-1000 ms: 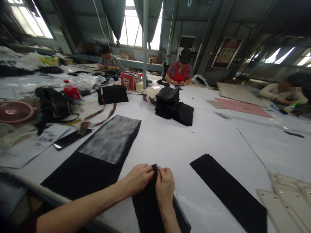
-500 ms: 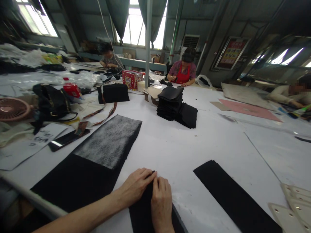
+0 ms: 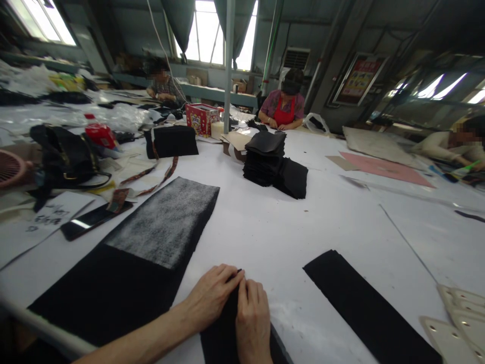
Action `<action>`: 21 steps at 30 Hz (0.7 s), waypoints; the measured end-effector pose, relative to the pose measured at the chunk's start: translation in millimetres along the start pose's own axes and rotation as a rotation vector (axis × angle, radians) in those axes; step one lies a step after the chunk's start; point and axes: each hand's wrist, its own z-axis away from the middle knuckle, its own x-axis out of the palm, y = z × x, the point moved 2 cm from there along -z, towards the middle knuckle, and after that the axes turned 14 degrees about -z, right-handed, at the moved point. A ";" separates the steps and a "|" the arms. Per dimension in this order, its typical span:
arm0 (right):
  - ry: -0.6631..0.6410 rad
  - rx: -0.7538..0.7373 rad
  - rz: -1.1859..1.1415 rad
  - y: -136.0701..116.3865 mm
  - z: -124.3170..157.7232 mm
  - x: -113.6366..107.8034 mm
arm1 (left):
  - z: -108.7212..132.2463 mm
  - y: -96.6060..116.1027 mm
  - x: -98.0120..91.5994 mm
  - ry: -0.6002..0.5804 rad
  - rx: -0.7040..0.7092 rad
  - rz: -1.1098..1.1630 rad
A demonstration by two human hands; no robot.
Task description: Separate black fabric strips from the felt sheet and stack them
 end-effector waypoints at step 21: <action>0.050 0.060 -0.024 3.9 -20.3 3.4 | -8.6 -13.2 -3.0 0.092 0.106 -0.070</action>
